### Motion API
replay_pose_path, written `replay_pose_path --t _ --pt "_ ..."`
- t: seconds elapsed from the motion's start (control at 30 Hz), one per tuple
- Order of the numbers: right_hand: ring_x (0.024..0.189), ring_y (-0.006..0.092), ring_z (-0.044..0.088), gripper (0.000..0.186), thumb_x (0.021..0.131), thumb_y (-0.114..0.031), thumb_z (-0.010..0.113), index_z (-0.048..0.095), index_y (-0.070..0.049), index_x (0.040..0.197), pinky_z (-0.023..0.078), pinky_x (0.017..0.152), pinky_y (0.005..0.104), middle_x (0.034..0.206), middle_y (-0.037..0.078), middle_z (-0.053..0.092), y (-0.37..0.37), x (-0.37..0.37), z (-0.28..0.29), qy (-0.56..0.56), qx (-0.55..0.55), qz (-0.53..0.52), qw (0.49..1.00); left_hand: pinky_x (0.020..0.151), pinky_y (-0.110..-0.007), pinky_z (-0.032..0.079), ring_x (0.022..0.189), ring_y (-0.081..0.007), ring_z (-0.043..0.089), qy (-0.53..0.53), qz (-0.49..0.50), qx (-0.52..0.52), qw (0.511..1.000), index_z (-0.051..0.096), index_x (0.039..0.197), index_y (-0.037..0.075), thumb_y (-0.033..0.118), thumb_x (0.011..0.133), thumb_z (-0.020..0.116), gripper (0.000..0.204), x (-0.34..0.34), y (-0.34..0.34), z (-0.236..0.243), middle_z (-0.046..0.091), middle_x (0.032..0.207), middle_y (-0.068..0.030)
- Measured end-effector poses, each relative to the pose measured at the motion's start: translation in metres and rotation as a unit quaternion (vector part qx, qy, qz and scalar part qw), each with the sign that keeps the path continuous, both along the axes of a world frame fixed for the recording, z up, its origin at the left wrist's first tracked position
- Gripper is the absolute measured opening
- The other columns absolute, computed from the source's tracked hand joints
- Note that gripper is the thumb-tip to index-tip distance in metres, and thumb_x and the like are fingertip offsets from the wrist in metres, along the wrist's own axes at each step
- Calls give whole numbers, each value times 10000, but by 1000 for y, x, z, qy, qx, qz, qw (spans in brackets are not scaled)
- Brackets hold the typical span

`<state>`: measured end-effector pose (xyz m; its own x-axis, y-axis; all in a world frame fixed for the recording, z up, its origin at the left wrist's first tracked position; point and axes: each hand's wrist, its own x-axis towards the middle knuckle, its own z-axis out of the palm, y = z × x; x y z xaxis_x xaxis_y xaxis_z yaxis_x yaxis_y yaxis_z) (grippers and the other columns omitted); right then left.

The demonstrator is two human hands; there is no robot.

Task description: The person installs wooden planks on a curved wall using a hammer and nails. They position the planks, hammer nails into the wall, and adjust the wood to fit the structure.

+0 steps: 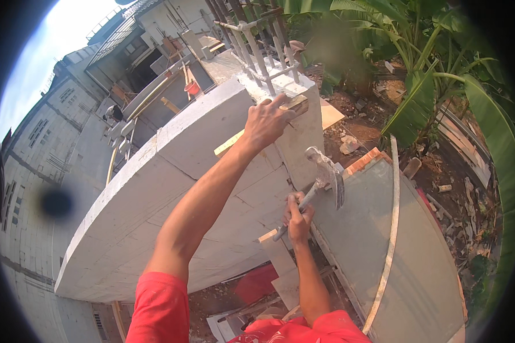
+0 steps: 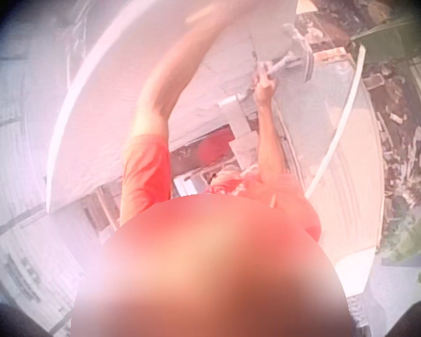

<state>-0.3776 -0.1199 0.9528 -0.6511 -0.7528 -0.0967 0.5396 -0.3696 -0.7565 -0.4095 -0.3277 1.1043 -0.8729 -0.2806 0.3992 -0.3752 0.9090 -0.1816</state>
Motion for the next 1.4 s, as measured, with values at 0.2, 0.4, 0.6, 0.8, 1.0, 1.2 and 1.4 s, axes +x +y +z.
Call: replay_pose_path --t 0.2,0.4,0.6,0.8,1.0,1.2,1.4 --pt "425 17 325 281 1052 -283 601 631 -28 938 254 384 231 563 -77 366 -13 3 -24 27 23 -70 997 745 -407 607 980 -259 696 0 3 -21 1000 794 1070 329 127 884 669 301 -2 -1 0 620 1271 6" --pt "472 17 407 225 975 -206 726 685 5 1043 303 427 228 603 -60 500 -68 -44 -5 138 18 -211 967 769 -434 585 911 -263 734 28 -5 -23 999 791 972 276 234 879 705 134 -2 -1 1 653 1282 74" --pt "586 58 570 261 891 -172 814 715 15 1044 457 567 249 655 -7 638 -113 -76 26 231 43 -322 917 730 -414 610 962 -255 728 20 -14 -39 999 800 987 285 189 835 738 190 -5 0 2 655 1247 57" --pt "688 85 679 194 869 -128 824 733 23 950 507 602 246 752 58 729 -118 -76 42 202 26 -297 933 737 -414 615 966 -279 731 18 -30 -48 998 794 982 280 183 834 736 186 -3 -2 4 650 1241 48" --pt "664 95 671 199 882 -140 819 726 28 932 501 579 259 740 61 724 -127 -78 45 211 11 -329 921 732 -426 614 959 -282 733 18 -17 -45 999 797 992 285 230 837 741 174 -4 -2 2 649 1237 39" --pt "594 88 631 178 937 -131 758 706 36 902 488 559 265 726 68 726 -133 -86 44 237 28 -325 915 727 -433 611 977 -289 723 9 -19 -41 999 780 1057 288 231 850 737 219 -4 -1 4 639 1261 38" --pt "571 77 599 130 943 -86 716 703 29 883 466 543 263 688 47 699 -137 -102 45 211 12 -374 903 728 -430 614 979 -301 704 -8 -30 -62 998 685 1254 299 146 862 716 422 -7 1 7 577 1393 69"
